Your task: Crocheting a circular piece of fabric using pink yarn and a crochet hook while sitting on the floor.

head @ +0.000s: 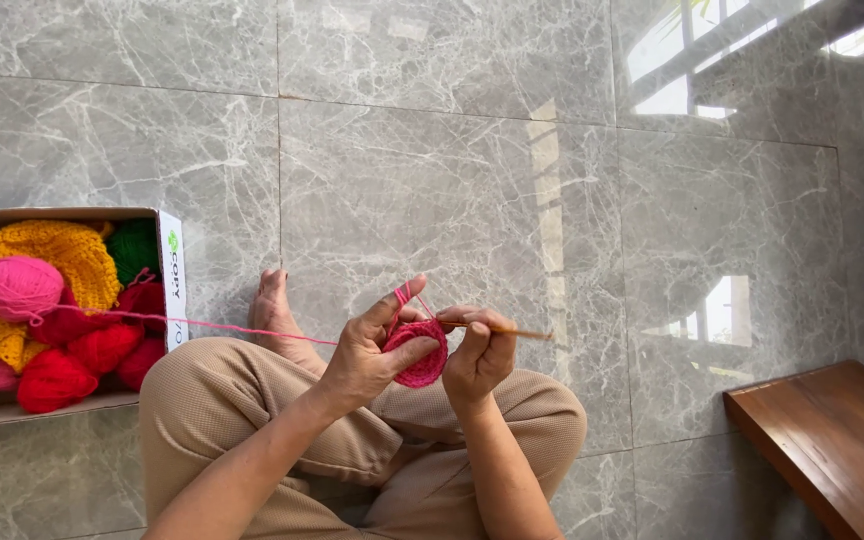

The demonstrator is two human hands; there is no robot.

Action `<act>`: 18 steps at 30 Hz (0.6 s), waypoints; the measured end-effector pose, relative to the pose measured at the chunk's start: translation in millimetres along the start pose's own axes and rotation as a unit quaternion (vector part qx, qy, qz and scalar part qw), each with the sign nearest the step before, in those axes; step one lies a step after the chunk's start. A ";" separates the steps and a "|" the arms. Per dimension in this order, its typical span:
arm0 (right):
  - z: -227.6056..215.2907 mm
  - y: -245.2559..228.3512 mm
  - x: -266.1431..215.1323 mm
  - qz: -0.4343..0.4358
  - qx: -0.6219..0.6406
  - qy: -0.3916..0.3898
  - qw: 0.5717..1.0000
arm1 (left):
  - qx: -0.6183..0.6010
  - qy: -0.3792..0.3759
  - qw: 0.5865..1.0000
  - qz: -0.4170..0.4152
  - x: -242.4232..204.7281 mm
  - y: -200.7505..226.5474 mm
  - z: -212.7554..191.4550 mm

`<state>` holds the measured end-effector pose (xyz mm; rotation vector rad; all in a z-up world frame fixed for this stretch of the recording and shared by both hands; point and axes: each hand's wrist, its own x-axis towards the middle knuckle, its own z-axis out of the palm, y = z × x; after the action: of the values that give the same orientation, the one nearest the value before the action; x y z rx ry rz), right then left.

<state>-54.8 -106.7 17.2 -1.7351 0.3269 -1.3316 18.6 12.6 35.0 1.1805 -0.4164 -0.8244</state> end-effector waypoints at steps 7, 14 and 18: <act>6.4 -2.4 -8.9 -0.063 0.006 -0.047 0.997 | -0.025 0.072 0.995 0.057 -1.0 -1.4 -8.0; 14.1 -9.8 2.1 -0.185 -0.030 -0.080 0.979 | -0.109 0.019 0.992 0.054 2.5 1.6 -16.7; 11.1 -8.3 -3.1 -0.214 -0.042 -0.072 0.973 | -0.100 0.013 0.994 0.030 1.7 1.9 -18.5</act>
<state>-48.8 -94.6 21.4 -2.0387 -0.0832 -1.4950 33.0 23.4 30.0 0.9874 -0.3376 -0.7796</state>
